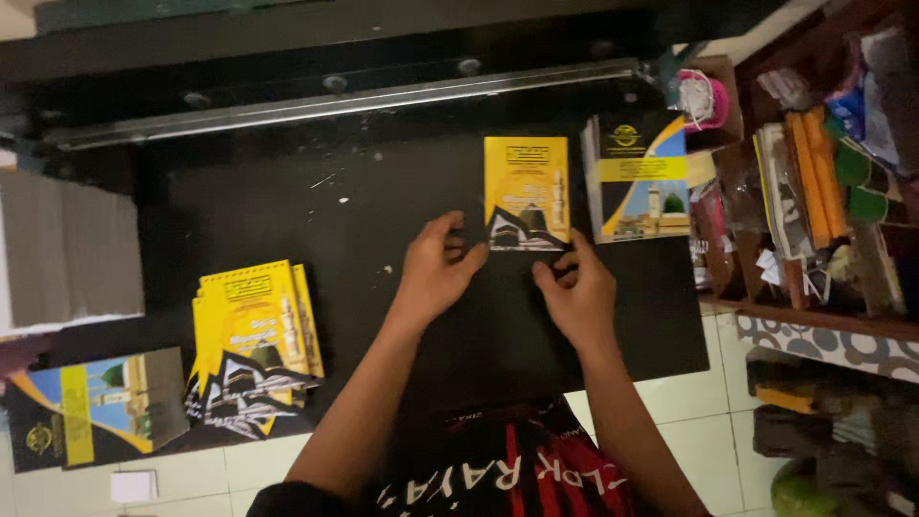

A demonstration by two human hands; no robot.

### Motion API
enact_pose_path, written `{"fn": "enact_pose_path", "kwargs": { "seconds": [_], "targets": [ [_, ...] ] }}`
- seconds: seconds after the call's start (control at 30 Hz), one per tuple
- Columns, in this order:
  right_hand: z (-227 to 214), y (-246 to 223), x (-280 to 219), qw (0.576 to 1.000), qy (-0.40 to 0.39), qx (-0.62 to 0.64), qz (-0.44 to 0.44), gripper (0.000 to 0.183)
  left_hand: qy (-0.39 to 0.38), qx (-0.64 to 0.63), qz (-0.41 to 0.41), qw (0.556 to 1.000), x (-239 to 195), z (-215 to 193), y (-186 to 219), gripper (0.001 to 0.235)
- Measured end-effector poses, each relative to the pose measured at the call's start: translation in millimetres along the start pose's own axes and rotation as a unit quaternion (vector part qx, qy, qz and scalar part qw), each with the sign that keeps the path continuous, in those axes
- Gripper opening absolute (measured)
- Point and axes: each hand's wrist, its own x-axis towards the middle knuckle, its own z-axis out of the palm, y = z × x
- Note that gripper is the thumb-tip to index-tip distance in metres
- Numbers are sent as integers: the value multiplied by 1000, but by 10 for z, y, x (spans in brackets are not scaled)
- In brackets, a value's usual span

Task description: The person stacks a pile of small, yellow-covered books on a black table. They repeatedly pick up individual books, align them, and place them into a neat pile. The person also handles a larger white book and a black-covered book, placing them aside.

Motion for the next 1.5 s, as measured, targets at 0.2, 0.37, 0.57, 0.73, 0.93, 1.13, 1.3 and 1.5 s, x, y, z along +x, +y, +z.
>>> {"fn": "enact_pose_path", "kwargs": {
  "seconds": [0.2,0.37,0.57,0.73,0.93,1.13,1.3,1.5],
  "targets": [
    [-142,50,91,998,-36,56,18,68,25,47,-47,997,338,451,7,60],
    [-65,343,122,997,-33,71,-15,66,14,72,-83,994,371,430,158,52],
    [-130,323,133,993,-62,93,-27,64,51,81,-75,993,388,455,237,40],
    [-183,351,127,990,-67,121,-32,60,87,69,-27,993,253,402,23,30],
    [-263,141,-26,981,-49,175,-60,50,-5,-87,32,996,-323,10,-8,27],
    [6,-379,-231,938,-141,267,-172,82,-32,-203,69,976,-768,-120,-412,43],
    [355,-195,-434,943,-152,284,-86,46,41,-220,87,971,-892,126,-424,24],
    [383,-323,-554,944,-85,282,-148,21,57,-193,181,963,-910,53,-159,25]
  ]
}}
